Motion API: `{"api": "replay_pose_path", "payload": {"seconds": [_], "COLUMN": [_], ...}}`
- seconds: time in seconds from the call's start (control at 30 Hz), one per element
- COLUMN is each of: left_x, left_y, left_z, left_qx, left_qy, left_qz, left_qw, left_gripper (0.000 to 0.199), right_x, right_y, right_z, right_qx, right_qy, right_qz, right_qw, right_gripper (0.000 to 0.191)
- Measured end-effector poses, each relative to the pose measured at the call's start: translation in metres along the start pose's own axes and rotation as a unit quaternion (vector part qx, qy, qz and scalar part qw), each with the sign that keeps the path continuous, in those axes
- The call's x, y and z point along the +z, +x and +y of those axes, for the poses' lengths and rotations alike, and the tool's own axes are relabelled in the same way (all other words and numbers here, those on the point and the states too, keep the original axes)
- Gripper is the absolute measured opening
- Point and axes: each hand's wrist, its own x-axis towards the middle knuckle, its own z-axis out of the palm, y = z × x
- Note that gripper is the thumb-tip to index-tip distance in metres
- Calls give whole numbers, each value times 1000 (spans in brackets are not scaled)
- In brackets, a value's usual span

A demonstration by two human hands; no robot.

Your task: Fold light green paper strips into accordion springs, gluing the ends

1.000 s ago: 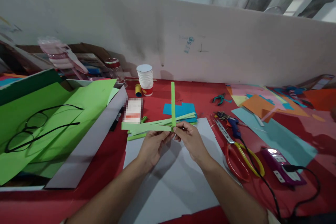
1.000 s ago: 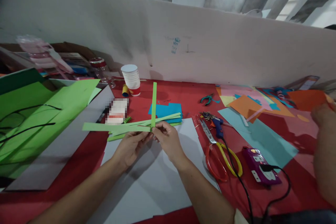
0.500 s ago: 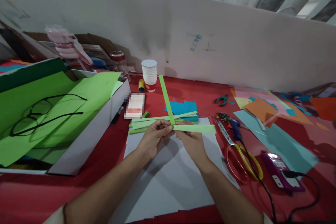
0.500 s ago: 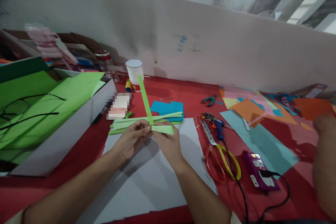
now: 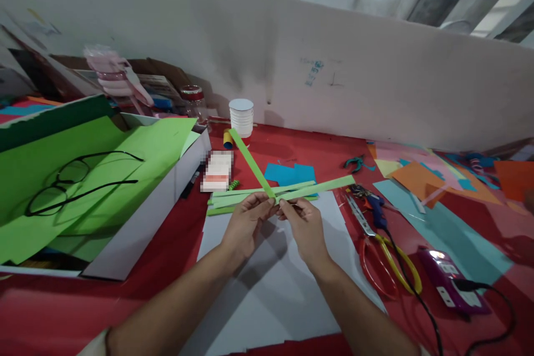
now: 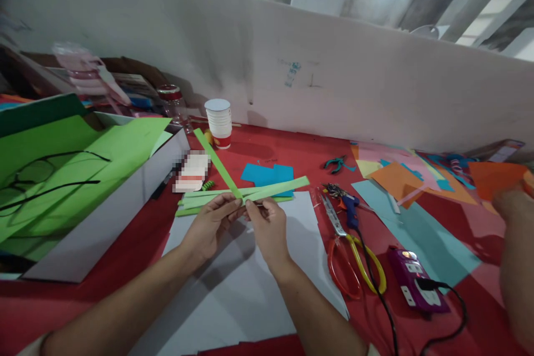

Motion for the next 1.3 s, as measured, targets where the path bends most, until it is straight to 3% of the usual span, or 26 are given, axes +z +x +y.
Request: {"api": "replay_pose_path", "payload": {"seconds": [0.17, 0.3, 0.4, 0.53, 0.67, 0.87, 1.07, 1.2, 1.3], "left_x": [-1, 1, 0, -3, -4, -2, -3, -6, -6], "left_y": [-1, -1, -1, -1, 0, 0, -1, -1, -1], "left_z": [2, 2, 2, 5, 6, 3, 0, -3, -3], "left_qx": [-32, -38, -25, -18, -14, -47, -30, -11, -7], "left_qy": [3, 12, 36, 124, 174, 99, 88, 75, 50], "left_qz": [16, 31, 8, -37, -27, 25, 33, 31, 34], "left_qw": [999, 999, 999, 991, 984, 994, 995, 997, 998], "left_gripper": [17, 20, 20, 14, 9, 19, 17, 14, 15], "right_x": [1, 1, -1, -3, -2, 0, 0, 2, 3], "right_y": [1, 5, 7, 7, 6, 6, 7, 5, 3], "right_z": [-3, -6, -5, -3, -4, -7, -5, 0, 6], "right_qx": [32, 101, 134, 110, 87, 73, 84, 43, 3], "right_qy": [39, 139, 181, 158, 133, 167, 205, 159, 92], "right_qz": [-1, -16, -17, -15, -15, -26, -30, -51, -51], "right_qw": [999, 985, 974, 981, 987, 983, 975, 985, 995], "right_gripper": [20, 21, 21, 20, 18, 19, 22, 15, 24]}}
